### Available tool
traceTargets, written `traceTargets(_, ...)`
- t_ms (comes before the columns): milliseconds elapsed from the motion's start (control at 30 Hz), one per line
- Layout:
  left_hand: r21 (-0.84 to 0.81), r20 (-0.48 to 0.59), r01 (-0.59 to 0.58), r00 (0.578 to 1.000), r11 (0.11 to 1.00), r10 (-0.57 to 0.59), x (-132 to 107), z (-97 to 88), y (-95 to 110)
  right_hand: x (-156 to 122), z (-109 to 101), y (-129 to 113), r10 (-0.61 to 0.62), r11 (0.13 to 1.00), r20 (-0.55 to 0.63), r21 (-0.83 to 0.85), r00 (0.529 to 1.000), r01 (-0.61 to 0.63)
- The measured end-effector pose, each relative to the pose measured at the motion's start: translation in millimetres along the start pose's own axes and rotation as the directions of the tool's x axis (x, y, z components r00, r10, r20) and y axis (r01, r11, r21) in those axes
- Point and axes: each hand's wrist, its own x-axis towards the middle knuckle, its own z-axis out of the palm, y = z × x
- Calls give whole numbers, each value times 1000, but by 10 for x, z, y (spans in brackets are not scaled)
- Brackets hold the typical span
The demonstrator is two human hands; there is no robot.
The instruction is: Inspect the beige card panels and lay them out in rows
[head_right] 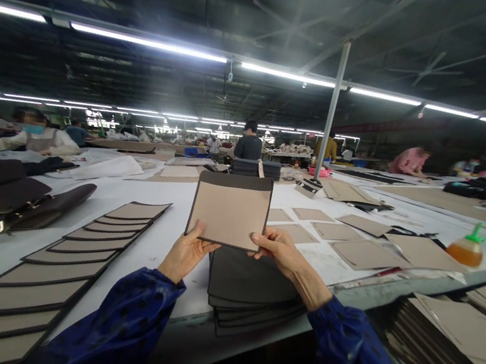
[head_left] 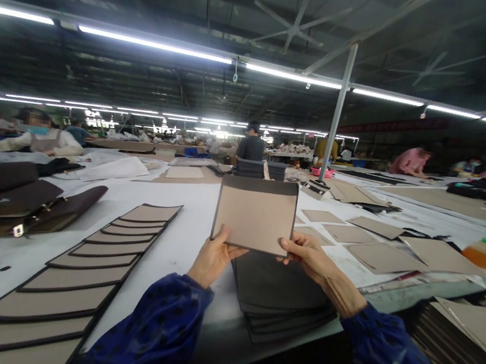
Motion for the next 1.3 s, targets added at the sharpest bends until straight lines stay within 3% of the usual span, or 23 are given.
traceTargets(233,62,-45,-65,997,996,68,19,-15,-42,85,4,56,30,995,-147,-94,989,-44)
traceTargets(433,67,-9,-89,996,994,90,22,-3,-34,166,19,4,-66,993,-203,-107,977,45)
traceTargets(500,129,55,-94,995,987,87,18,-3,-26,203,30,-26,-76,995,-274,-83,959,55)
traceTargets(567,308,81,-73,995,949,51,-13,-9,-21,229,50,-51,-58,998,-341,-25,938,53)
traceTargets(633,582,101,-73,995,810,17,-101,-7,-36,235,85,-61,-38,998,-364,28,931,52)
traceTargets(700,800,197,-166,980,576,9,-266,19,-89,225,143,-52,-21,998,-329,45,944,37)
traceTargets(800,872,389,-384,920,304,44,-612,105,-243,209,303,-5,47,998,-184,48,982,-39)
traceTargets(933,868,497,-497,868,16,11,-962,189,-464,201,682,99,186,983,7,5,983,-186)
traceTargets(1000,858,510,-508,860,-74,15,-1020,177,-535,195,896,157,271,962,54,-48,961,-269)
traceTargets(1133,874,476,-456,874,-168,102,-1007,110,-601,206,1178,260,408,888,96,-274,908,-370)
traceTargets(1200,875,470,-443,875,-196,117,-991,91,-615,229,1222,291,411,839,136,-442,901,-317)
traceTargets(1300,873,475,-450,873,-189,111,-989,78,-636,240,1239,279,318,732,216,-674,923,-95)
